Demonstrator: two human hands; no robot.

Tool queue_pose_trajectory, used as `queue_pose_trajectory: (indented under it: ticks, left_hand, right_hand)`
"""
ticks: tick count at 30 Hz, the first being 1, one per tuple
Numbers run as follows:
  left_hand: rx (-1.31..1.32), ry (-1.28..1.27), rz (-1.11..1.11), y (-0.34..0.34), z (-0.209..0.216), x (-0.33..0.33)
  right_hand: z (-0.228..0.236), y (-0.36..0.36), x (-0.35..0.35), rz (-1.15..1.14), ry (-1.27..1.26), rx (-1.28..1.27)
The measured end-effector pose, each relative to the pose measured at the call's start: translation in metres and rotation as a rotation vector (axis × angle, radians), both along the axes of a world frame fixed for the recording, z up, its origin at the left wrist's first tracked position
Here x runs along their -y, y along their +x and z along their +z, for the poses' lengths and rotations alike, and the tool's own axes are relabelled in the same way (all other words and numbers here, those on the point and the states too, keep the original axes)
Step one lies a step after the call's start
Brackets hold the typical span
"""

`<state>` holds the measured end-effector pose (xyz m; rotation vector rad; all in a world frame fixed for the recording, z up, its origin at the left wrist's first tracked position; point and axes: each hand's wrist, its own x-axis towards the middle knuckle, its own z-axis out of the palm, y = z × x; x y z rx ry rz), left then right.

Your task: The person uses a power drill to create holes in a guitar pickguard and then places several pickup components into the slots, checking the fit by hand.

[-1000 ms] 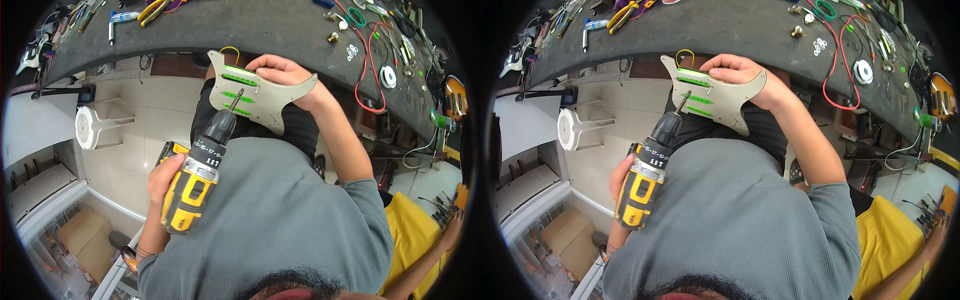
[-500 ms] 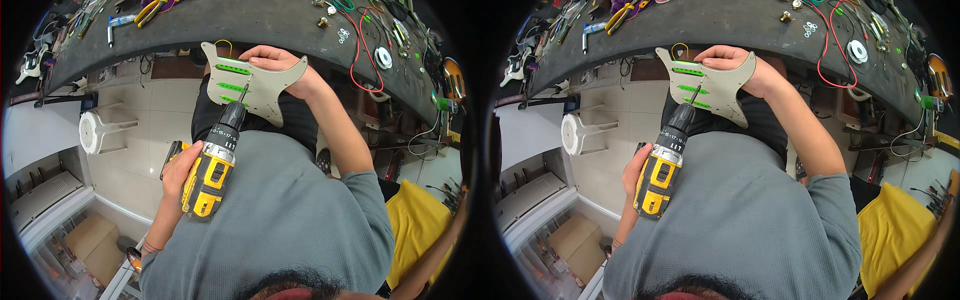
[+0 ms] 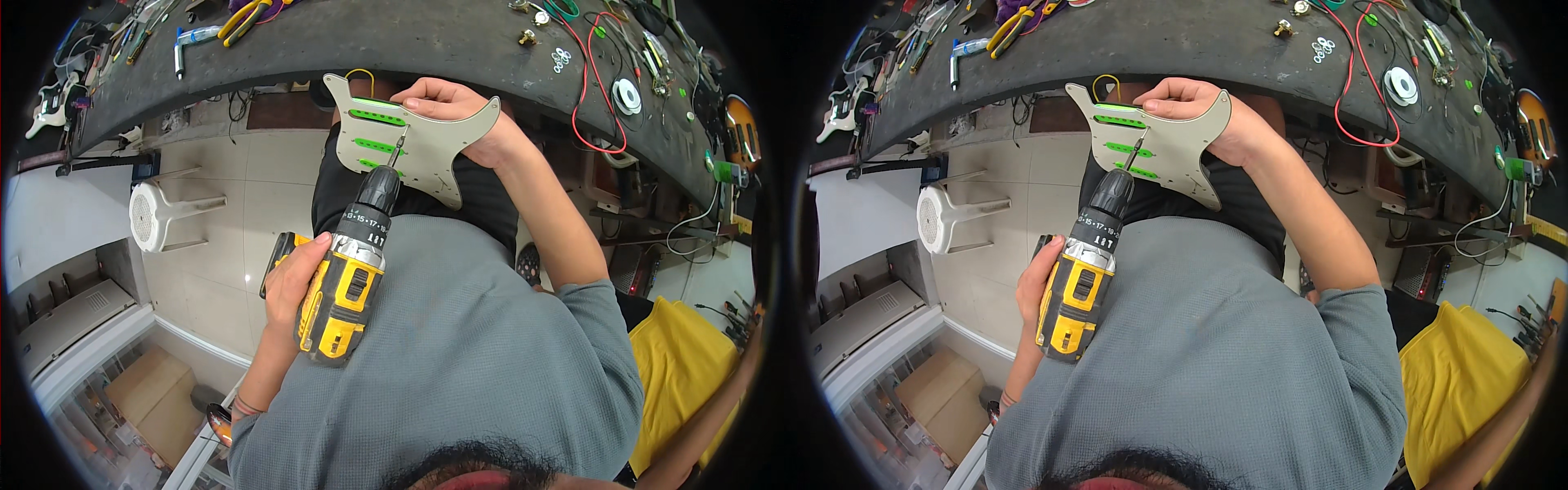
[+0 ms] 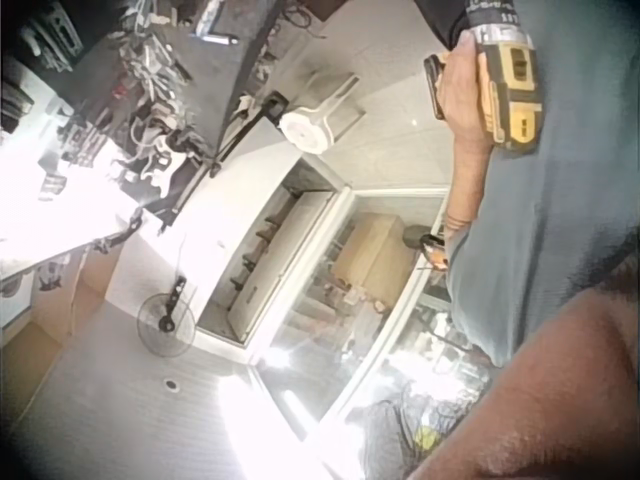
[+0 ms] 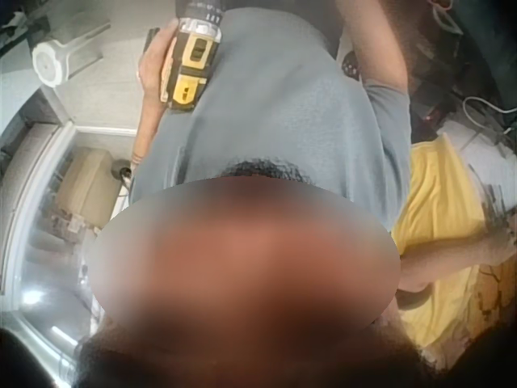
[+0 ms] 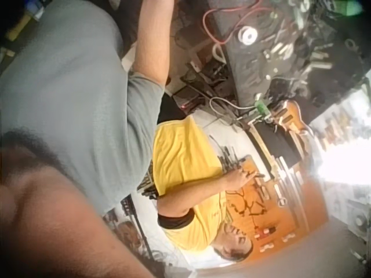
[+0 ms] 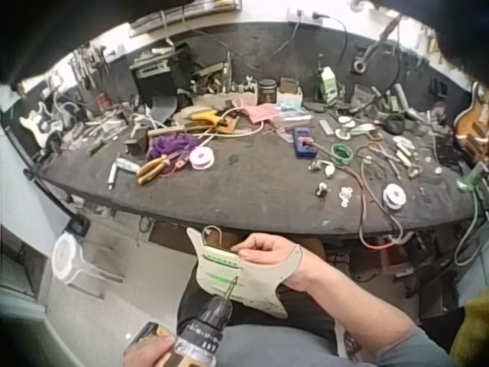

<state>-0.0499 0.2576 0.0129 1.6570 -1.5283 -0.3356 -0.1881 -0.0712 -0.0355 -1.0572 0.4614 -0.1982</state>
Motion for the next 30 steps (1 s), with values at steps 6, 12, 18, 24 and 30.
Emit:
queue_pose_trajectory:
  ticks: [6, 12, 18, 24, 30]
  left_hand:
    - [-0.064, 0.034, -0.026, 0.0, 0.001, -0.002]
    - [-0.128, 0.062, -0.028, 0.001, -0.002, -0.008]
    - [-0.101, 0.075, -0.011, -0.001, -0.001, -0.007]
    - [-0.164, 0.079, 0.015, -0.005, -0.002, -0.007]
    - [-0.219, 0.223, 0.043, -0.003, -0.006, -0.015]
  right_hand:
    - [-0.007, -0.002, 0.004, -0.021, 0.034, -0.029]
    - [-0.005, -0.003, 0.003, -0.034, 0.018, -0.027]
    - [-0.004, -0.003, 0.001, -0.036, 0.011, -0.002]
    - [-0.004, -0.003, -0.002, -0.041, 0.009, 0.003]
    - [-0.006, -0.003, -0.006, -0.057, 0.031, -0.006]
